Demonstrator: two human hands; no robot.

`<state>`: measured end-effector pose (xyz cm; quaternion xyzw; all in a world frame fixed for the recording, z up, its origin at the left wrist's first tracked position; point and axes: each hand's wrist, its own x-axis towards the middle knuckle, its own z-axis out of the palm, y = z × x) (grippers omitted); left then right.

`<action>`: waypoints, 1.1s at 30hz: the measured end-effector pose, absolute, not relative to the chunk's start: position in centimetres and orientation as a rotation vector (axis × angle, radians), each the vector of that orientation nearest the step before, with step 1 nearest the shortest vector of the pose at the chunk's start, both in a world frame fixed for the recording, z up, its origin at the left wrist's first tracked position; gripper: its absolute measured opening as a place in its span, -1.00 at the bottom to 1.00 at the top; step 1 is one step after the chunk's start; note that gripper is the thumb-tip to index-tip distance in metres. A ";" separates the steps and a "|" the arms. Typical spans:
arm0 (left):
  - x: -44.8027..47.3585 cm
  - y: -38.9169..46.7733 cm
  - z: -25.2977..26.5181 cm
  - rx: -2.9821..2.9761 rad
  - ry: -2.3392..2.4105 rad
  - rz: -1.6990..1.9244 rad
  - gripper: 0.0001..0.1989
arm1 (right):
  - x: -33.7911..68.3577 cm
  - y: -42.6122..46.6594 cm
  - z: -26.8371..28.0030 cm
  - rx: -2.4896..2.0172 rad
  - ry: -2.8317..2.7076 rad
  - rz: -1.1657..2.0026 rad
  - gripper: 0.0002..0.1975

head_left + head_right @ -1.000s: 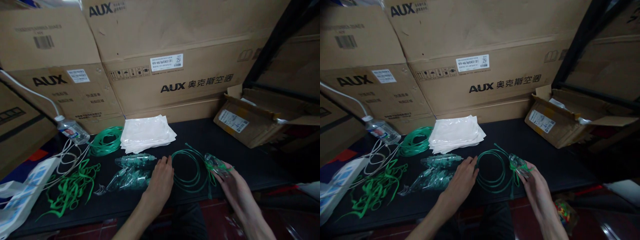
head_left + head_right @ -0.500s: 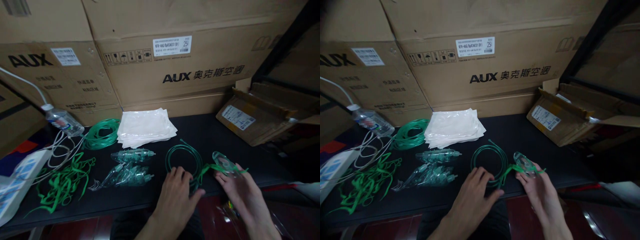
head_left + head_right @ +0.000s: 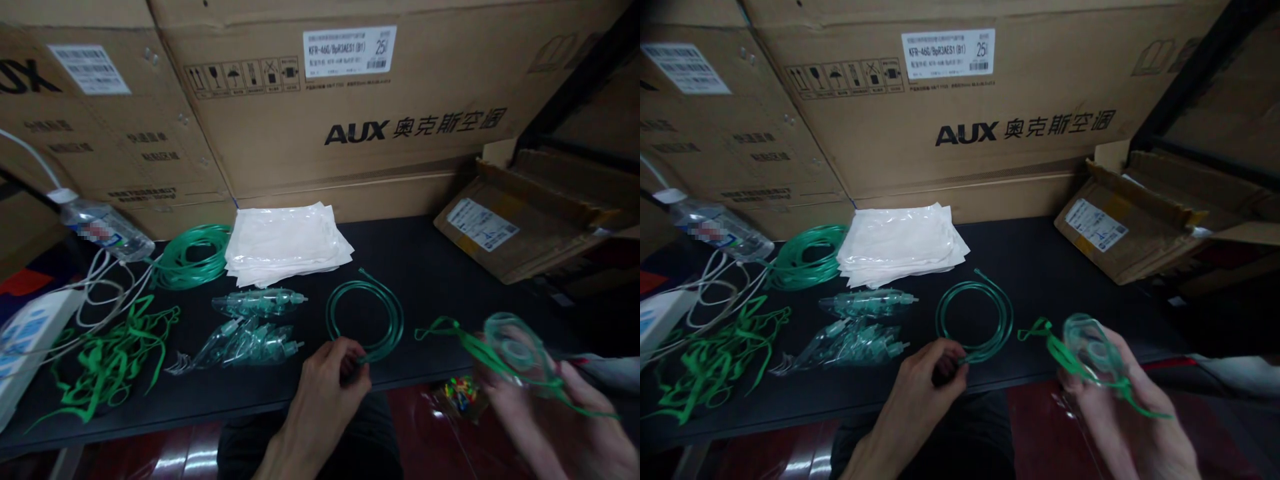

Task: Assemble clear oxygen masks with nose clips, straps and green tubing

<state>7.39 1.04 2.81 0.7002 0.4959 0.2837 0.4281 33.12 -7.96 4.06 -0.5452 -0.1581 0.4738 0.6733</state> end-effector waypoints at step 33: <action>7.4 3.1 1.6 1.138 0.868 1.003 -0.80 | 27.0 -3.5 4.0 -1.395 -0.583 1.315 -0.49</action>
